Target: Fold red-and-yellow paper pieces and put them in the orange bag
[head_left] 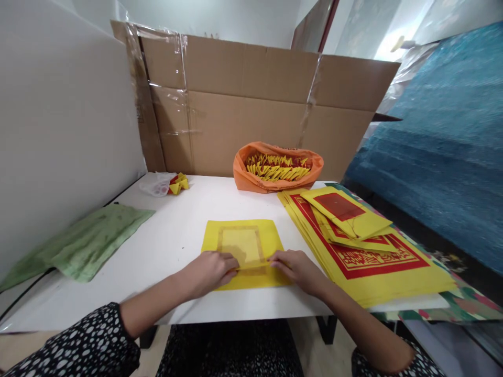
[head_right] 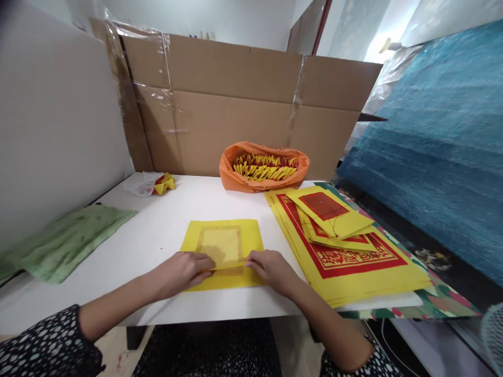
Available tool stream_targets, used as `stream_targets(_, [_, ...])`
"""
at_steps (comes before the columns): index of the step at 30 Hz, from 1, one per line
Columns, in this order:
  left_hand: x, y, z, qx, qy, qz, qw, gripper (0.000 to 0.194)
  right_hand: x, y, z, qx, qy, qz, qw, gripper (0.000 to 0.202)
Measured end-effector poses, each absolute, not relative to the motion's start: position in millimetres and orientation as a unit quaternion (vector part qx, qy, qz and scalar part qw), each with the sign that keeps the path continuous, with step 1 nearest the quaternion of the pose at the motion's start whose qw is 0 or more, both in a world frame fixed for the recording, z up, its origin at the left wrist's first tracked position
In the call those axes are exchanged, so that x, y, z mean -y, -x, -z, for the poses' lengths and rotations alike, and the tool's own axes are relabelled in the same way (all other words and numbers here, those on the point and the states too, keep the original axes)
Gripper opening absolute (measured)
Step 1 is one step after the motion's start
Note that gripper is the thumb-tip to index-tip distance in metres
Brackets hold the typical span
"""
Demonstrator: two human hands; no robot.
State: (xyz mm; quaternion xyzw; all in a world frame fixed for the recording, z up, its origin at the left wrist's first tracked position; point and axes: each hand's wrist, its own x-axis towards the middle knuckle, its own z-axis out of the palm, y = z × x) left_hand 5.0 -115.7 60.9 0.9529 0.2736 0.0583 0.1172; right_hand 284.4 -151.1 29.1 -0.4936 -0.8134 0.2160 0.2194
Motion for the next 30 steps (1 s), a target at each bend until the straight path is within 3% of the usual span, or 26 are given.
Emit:
stream_targets(4, [94.1,7.7,-85.6,-0.365,-0.925,-0.037,0.102,0.028,135.1,-283.2,-50.3,0.758,0.525,-0.254,0.291,0.023])
stream_targets(8, [67.6,6.1,-92.9,-0.424,-0.903,-0.010,0.074,0.020,99.2,-279.4,-47.5,0.762,0.538,-0.245,0.265,0.019])
stream_targets(12, [50.7,-9.4,-67.9,-0.354,-0.931,-0.088,-0.008,0.034,63.4,-271.9,-23.2,0.756,0.570,-0.205,0.249,0.016])
stream_targets(16, [47.6,-20.3,-36.2,-0.234,-0.967,-0.084,0.046,0.036,45.9,-266.9,-6.1,0.745,0.595,-0.177,0.243,0.017])
stream_targets(21, [46.9,-21.4,-11.7,-0.275,-0.958,-0.071,0.030,0.047,40.2,-265.4,0.3,0.741,0.607,-0.153,0.242,0.017])
stream_targets(30, [44.9,-27.1,-6.2,-0.333,-0.942,-0.052,0.007,0.049,35.7,-261.9,6.6,0.720,0.639,-0.135,0.234,0.017])
